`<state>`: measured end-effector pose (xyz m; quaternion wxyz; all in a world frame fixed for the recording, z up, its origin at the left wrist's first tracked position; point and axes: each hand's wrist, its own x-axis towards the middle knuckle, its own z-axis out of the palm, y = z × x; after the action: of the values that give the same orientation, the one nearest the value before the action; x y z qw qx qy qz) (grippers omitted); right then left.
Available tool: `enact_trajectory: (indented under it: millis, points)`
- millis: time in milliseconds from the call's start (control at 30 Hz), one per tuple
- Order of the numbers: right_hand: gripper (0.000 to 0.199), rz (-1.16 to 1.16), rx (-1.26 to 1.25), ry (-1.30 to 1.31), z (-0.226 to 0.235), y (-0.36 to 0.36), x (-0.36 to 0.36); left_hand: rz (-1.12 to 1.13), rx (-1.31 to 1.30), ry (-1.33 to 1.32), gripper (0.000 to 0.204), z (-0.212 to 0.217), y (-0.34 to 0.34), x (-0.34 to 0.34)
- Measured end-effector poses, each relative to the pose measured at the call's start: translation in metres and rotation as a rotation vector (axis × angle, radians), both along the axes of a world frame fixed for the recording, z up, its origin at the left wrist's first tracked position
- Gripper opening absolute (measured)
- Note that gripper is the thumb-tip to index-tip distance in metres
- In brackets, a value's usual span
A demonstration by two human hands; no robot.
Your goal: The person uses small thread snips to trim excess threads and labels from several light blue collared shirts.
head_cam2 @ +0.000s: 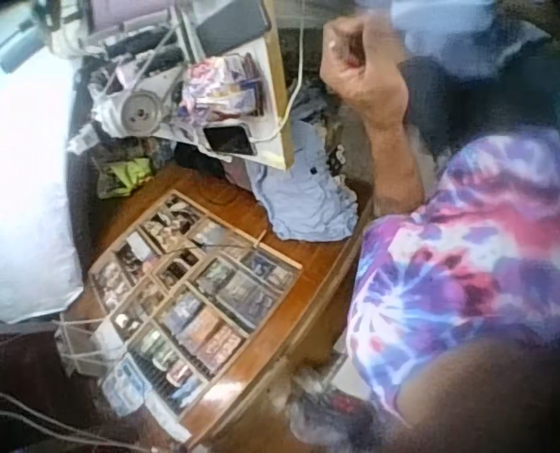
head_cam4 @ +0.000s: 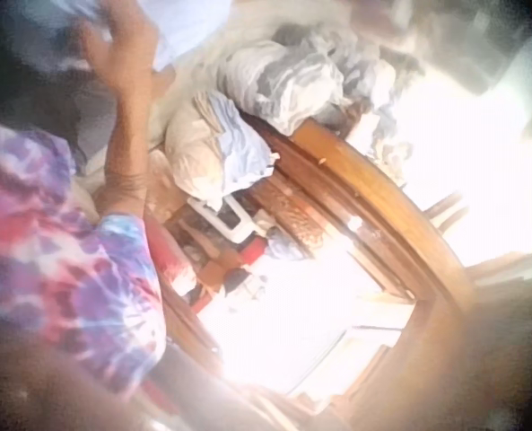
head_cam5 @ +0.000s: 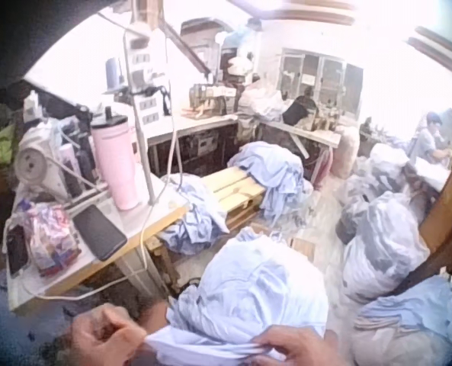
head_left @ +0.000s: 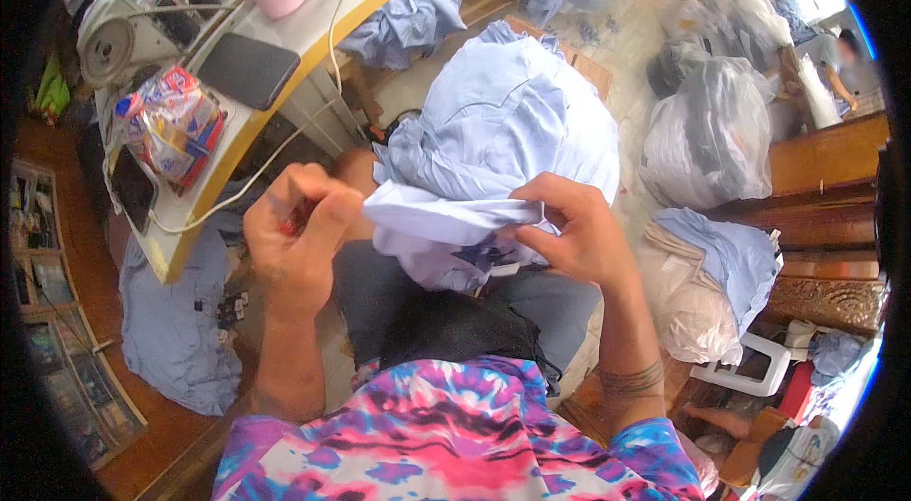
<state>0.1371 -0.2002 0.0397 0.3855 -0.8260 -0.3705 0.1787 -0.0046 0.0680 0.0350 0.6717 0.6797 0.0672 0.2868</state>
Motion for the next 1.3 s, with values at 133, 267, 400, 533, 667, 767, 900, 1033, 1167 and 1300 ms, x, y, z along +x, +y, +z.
enact_trajectory:
  millis: [133,267,400,533,667,767,900,1033,1167,1300]
  points:
    - [0.017,0.052,0.061,-0.196,-0.019,-0.004,0.020,-0.014,-0.073,-0.140,0.018,0.021,0.005,-0.013]
    - [0.013,-0.048,0.079,-0.179,-0.027,-0.013,0.036,0.023,-0.140,-0.185,0.017,0.030,0.020,-0.021]
    - [0.036,-0.108,0.149,0.033,-0.029,-0.002,0.026,0.101,0.087,-0.001,0.011,0.030,0.011,-0.011]
    - [0.065,-0.031,-0.027,-0.043,-0.052,0.030,-0.040,0.140,0.208,0.049,0.007,0.046,-0.002,0.002]
    - [0.043,-0.131,-0.033,-0.151,-0.106,0.028,-0.036,0.198,0.264,-0.066,0.007,0.073,-0.001,0.014]
    - [0.027,-0.087,0.226,0.239,-0.059,-0.003,-0.005,0.262,0.300,-0.140,0.010,0.088,0.014,0.011]
    - [0.026,-0.135,0.483,0.442,0.015,-0.075,0.021,0.263,0.307,-0.269,0.016,0.111,0.024,0.016]
    - [0.031,-0.278,0.569,0.250,0.091,-0.120,0.012,0.215,0.208,-0.361,0.011,0.125,0.014,0.029]
    - [0.031,-0.368,0.547,0.065,0.121,-0.132,0.019,0.234,0.256,-0.310,0.012,0.143,-0.007,0.051]
    - [0.020,-0.655,0.220,-0.162,0.057,-0.146,0.057,0.091,0.360,-0.047,0.014,0.072,-0.026,0.122]
